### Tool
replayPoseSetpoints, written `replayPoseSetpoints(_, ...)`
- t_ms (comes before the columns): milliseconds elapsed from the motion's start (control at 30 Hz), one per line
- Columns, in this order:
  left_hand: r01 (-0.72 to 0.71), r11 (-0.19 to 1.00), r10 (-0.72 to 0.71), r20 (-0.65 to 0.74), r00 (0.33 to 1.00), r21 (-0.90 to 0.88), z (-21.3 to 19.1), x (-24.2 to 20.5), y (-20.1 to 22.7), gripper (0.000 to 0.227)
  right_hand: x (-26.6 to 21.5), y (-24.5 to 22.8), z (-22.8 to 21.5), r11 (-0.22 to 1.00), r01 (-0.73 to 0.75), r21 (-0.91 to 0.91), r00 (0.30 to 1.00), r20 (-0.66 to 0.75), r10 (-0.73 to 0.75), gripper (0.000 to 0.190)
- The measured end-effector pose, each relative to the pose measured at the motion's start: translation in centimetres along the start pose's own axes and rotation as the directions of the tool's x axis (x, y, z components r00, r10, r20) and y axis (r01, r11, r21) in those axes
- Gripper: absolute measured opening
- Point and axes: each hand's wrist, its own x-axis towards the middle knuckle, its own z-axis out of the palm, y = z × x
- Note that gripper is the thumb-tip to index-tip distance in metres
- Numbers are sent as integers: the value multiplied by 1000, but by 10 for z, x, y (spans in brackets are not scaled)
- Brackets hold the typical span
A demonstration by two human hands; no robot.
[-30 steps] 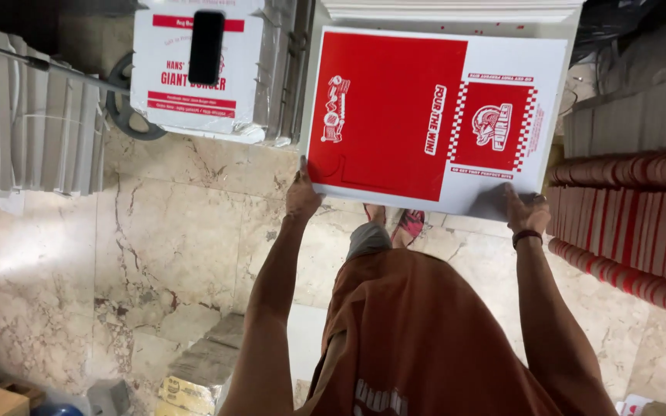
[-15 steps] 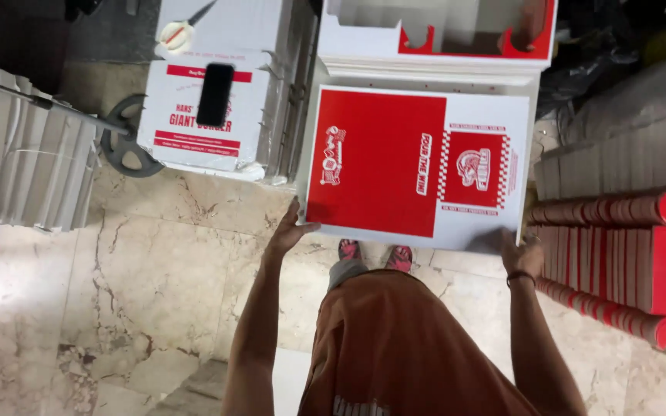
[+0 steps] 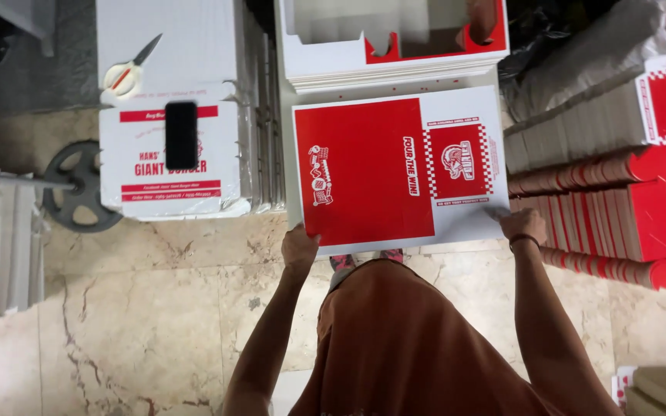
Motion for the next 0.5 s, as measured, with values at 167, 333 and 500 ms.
replayPoseSetpoints(167, -43, 997, 41, 38, 998, 61, -6, -1, 1, 32, -14, -19, -24, 1000, -9, 9, 999, 34, 9, 43)
replayPoseSetpoints(333, -62, 988, 53, 70, 996, 139, 4, 16, -9, 30, -12, -29, -31, 998, -68, -4, 997, 40, 68, 44)
replayPoseSetpoints(500, -74, 986, 66, 62, 996, 151, -9, 3, 5, 30, 16, -17, -16, 997, -71, -14, 994, 81, 72, 47)
